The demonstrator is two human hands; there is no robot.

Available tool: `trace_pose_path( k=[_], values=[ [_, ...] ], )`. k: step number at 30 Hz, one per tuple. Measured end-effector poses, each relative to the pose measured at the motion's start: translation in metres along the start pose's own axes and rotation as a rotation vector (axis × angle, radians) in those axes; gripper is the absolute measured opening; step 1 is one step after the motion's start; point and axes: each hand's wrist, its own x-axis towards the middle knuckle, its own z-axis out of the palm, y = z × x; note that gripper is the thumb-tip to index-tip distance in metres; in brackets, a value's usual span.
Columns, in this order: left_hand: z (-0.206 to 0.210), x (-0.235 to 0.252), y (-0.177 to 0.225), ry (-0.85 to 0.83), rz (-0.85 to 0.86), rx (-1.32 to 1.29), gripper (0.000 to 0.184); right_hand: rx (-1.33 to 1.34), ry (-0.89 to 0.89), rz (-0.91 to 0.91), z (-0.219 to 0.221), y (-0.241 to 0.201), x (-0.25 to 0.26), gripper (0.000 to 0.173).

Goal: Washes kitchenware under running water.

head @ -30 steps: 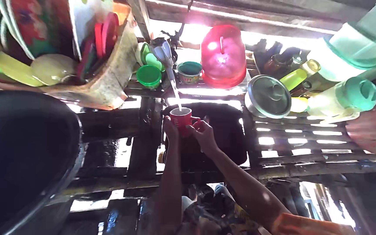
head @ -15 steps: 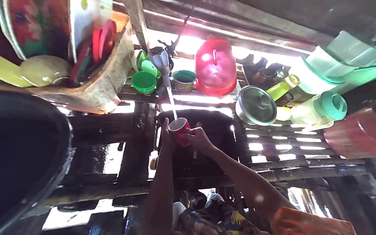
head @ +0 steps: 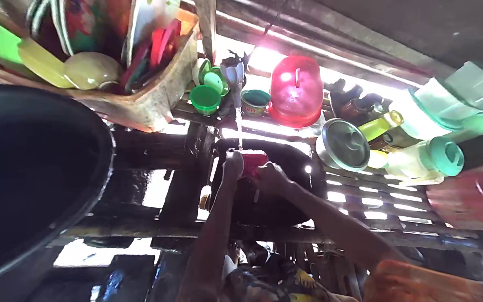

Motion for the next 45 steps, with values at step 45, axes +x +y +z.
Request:
trace_pose_path(
  k=[45],
  values=[
    [-0.002, 0.011, -0.023, 0.088, 0.087, -0.143, 0.046, 1.429, 0.338, 0.136, 0.112, -0.002, 0.013, 0.026]
  ],
)
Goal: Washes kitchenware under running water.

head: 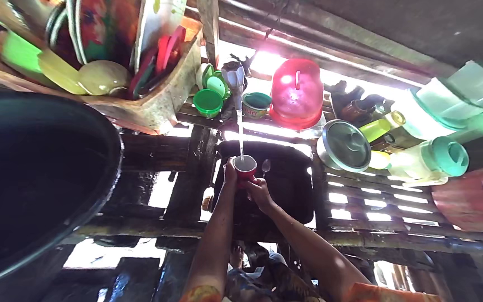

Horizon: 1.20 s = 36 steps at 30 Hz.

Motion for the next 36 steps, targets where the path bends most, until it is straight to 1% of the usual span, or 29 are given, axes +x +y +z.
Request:
trace_pose_path(
  k=[4, 9, 11, 13, 14, 15, 17, 19, 21, 22, 24, 25, 26, 27, 28, 29, 31, 32, 34, 35, 36],
  values=[
    [-0.003, -0.002, -0.002, -0.018, 0.015, 0.028, 0.048, 0.004, 0.008, 0.020, 0.001, 0.000, 0.001, 0.026],
    [-0.003, -0.003, 0.001, -0.031, -0.034, 0.004, 0.048, -0.021, 0.013, 0.032, 0.002, -0.003, 0.000, 0.027],
    [-0.005, -0.002, -0.006, -0.059, -0.004, 0.009, 0.050, -0.026, 0.012, 0.043, 0.000, -0.004, 0.000, 0.027],
    [-0.010, -0.004, -0.012, -0.099, 0.033, 0.032, 0.053, -0.086, -0.009, 0.042, -0.005, -0.006, 0.002, 0.027],
    [-0.011, -0.005, -0.013, -0.113, 0.027, 0.034, 0.054, -0.157, -0.022, 0.023, -0.009, -0.008, 0.004, 0.027],
    [-0.011, -0.005, -0.012, -0.122, 0.000, 0.018, 0.056, -0.274, -0.038, -0.009, -0.015, -0.009, 0.009, 0.029],
    [-0.008, 0.008, -0.019, -0.135, -0.097, -0.071, 0.062, -0.658, -0.084, -0.079, -0.030, -0.022, 0.024, 0.036],
    [-0.003, 0.019, -0.026, -0.176, -0.129, -0.140, 0.067, -1.162, -0.201, -0.055, -0.035, -0.064, 0.033, 0.040],
    [-0.002, 0.018, -0.027, -0.278, -0.073, -0.123, 0.065, -1.597, -0.376, -0.045, -0.018, -0.117, 0.035, 0.033],
    [0.000, 0.012, -0.022, -0.308, -0.066, -0.082, 0.060, -1.773, -0.458, -0.038, -0.003, -0.141, 0.031, 0.028],
    [0.004, -0.002, -0.018, -0.338, -0.079, 0.099, 0.042, -1.999, -0.539, -0.018, 0.027, -0.172, 0.015, 0.024],
    [0.008, -0.006, -0.016, -0.346, -0.067, 0.273, 0.038, -2.058, -0.545, 0.005, 0.039, -0.178, 0.007, 0.022],
    [0.009, -0.006, -0.015, -0.366, -0.023, 0.504, 0.036, -2.093, -0.538, 0.028, 0.048, -0.179, 0.001, 0.021],
    [0.009, -0.008, -0.014, -0.385, 0.018, 0.702, 0.037, -2.113, -0.523, 0.037, 0.052, -0.176, -0.003, 0.021],
    [0.009, -0.011, -0.012, -0.388, 0.029, 0.829, 0.041, -2.120, -0.503, 0.027, 0.050, -0.171, -0.004, 0.022],
    [0.009, -0.013, -0.012, -0.367, 0.050, 0.875, 0.041, -2.117, -0.490, 0.011, 0.047, -0.167, -0.003, 0.023],
    [0.008, -0.010, -0.012, -0.312, 0.096, 0.804, 0.044, -2.061, -0.469, -0.018, 0.035, -0.160, 0.007, 0.020],
    [0.006, -0.007, -0.011, -0.277, 0.111, 0.749, 0.043, -1.981, -0.440, -0.001, 0.027, -0.155, 0.012, 0.019],
    [0.005, 0.001, -0.008, -0.196, 0.092, 0.654, 0.049, -1.696, -0.303, -0.037, 0.001, -0.124, 0.026, 0.027],
    [0.005, 0.003, -0.007, -0.152, 0.028, 0.517, 0.045, -1.463, -0.217, -0.060, -0.010, -0.103, 0.030, 0.030],
    [0.004, 0.002, -0.004, -0.139, -0.039, 0.366, 0.040, -1.200, -0.114, -0.091, -0.015, -0.082, 0.031, 0.030]
  ],
)
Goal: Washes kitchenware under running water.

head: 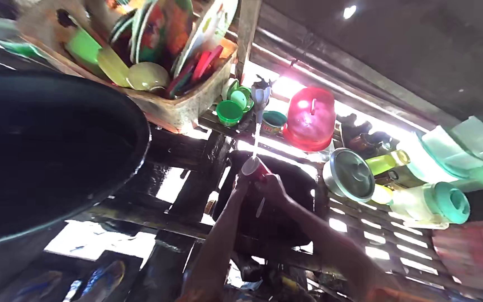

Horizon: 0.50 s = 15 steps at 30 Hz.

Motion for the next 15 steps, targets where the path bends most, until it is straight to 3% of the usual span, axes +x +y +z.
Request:
trace_pose_path(
  k=[2, 4, 8, 15],
  values=[
    [-0.003, -0.008, 0.010, -0.027, -0.075, -0.272, 0.040, 0.434, 0.210, 0.043, 0.032, 0.007, -0.005, 0.023],
    [0.002, -0.004, 0.003, -0.040, -0.038, -0.422, 0.045, 0.626, 0.279, 0.056, 0.051, 0.003, -0.011, 0.024],
    [0.007, 0.007, -0.009, 0.000, 0.102, -0.492, 0.044, 0.850, 0.198, 0.078, 0.072, 0.001, -0.018, 0.020],
    [0.005, 0.009, -0.010, 0.074, 0.070, -0.538, 0.043, 1.002, 0.017, 0.072, 0.066, 0.010, -0.009, 0.019]
  ],
)
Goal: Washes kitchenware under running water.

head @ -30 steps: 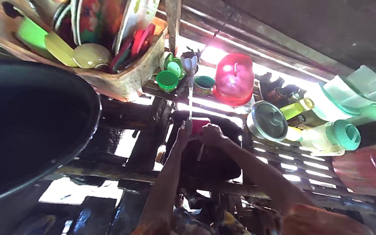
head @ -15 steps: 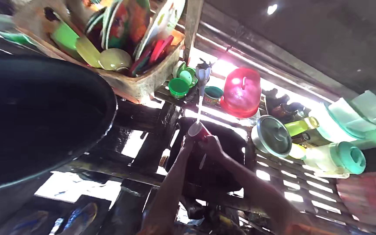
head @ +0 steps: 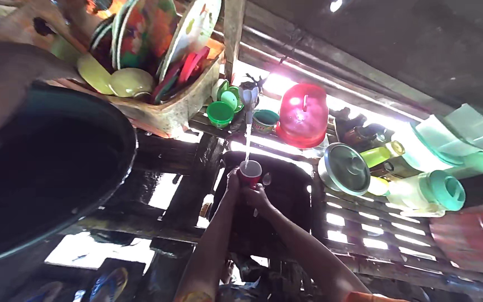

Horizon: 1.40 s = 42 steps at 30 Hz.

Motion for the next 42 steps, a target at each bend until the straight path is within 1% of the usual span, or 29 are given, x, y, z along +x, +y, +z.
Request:
trace_pose_path(
  k=[3, 5, 10, 16, 20, 22, 24, 26, 28, 30, 31, 32, 33, 34, 35, 36, 37, 38, 39, 40, 41, 42],
  values=[
    [0.001, 0.001, -0.001, 0.036, -0.004, -0.020, 0.041, 0.083, -0.088, 0.048, -0.010, 0.004, 0.009, 0.018],
    [0.000, 0.001, -0.003, 0.055, -0.013, -0.033, 0.043, 0.081, -0.119, 0.070, -0.012, 0.002, 0.013, 0.018],
    [0.001, -0.004, 0.005, 0.077, -0.034, -0.088, 0.047, 0.064, -0.133, 0.127, -0.012, -0.010, 0.015, 0.020],
    [0.000, 0.003, 0.000, 0.097, -0.015, -0.196, 0.042, -0.045, -0.170, 0.103, -0.020, -0.015, 0.022, 0.018],
    [-0.002, 0.002, 0.003, 0.054, -0.028, -0.237, 0.044, -0.130, -0.201, 0.036, -0.034, -0.016, 0.027, 0.016],
    [-0.006, -0.005, 0.013, -0.006, -0.096, -0.201, 0.055, -0.379, -0.242, -0.017, -0.048, -0.020, 0.033, 0.021],
    [-0.010, -0.011, 0.023, -0.078, -0.170, -0.193, 0.071, -0.751, -0.309, -0.057, -0.061, -0.038, 0.038, 0.033],
    [-0.014, -0.016, 0.030, -0.190, -0.218, -0.253, 0.078, -1.052, -0.370, -0.103, -0.071, -0.055, 0.044, 0.041],
    [-0.016, -0.014, 0.029, -0.282, -0.267, -0.287, 0.086, -1.276, -0.395, -0.187, -0.076, -0.070, 0.048, 0.037],
    [-0.013, -0.015, 0.035, -0.301, -0.391, -0.247, 0.093, -1.559, -0.489, -0.258, -0.064, -0.098, 0.041, 0.027],
    [-0.010, -0.016, 0.038, -0.309, -0.464, -0.225, 0.094, -1.666, -0.544, -0.293, -0.055, -0.109, 0.034, 0.022],
    [-0.009, -0.018, 0.037, -0.339, -0.508, -0.217, 0.090, -1.709, -0.570, -0.339, -0.048, -0.112, 0.025, 0.019],
    [-0.007, -0.020, 0.037, -0.353, -0.496, -0.220, 0.081, -1.683, -0.559, -0.384, -0.042, -0.113, 0.016, 0.019],
    [-0.003, -0.021, 0.039, -0.342, -0.448, -0.227, 0.070, -1.613, -0.524, -0.424, -0.038, -0.114, 0.011, 0.024],
    [-0.001, -0.019, 0.036, -0.324, -0.383, -0.258, 0.062, -1.622, -0.524, -0.531, -0.036, -0.114, 0.011, 0.027],
    [0.000, -0.016, 0.029, -0.313, -0.322, -0.316, 0.059, -1.641, -0.521, -0.637, -0.036, -0.116, 0.010, 0.034],
    [0.000, -0.013, 0.023, -0.282, -0.267, -0.367, 0.057, -1.583, -0.492, -0.659, -0.035, -0.121, 0.011, 0.046],
    [-0.001, -0.009, 0.017, -0.253, -0.198, -0.397, 0.056, -1.466, -0.447, -0.571, -0.033, -0.126, 0.012, 0.062],
    [-0.004, -0.006, 0.015, -0.225, -0.147, -0.405, 0.059, -1.308, -0.349, -0.494, -0.032, -0.124, 0.017, 0.075],
    [-0.007, -0.006, 0.015, -0.197, -0.110, -0.383, 0.062, -1.136, -0.241, -0.403, -0.029, -0.120, 0.023, 0.086],
    [-0.006, -0.008, 0.016, -0.186, -0.060, -0.344, 0.062, -0.964, -0.153, -0.241, -0.024, -0.117, 0.029, 0.090],
    [-0.003, -0.009, 0.018, -0.193, 0.001, -0.307, 0.060, -0.795, -0.067, -0.087, -0.019, -0.114, 0.036, 0.087]
  ],
)
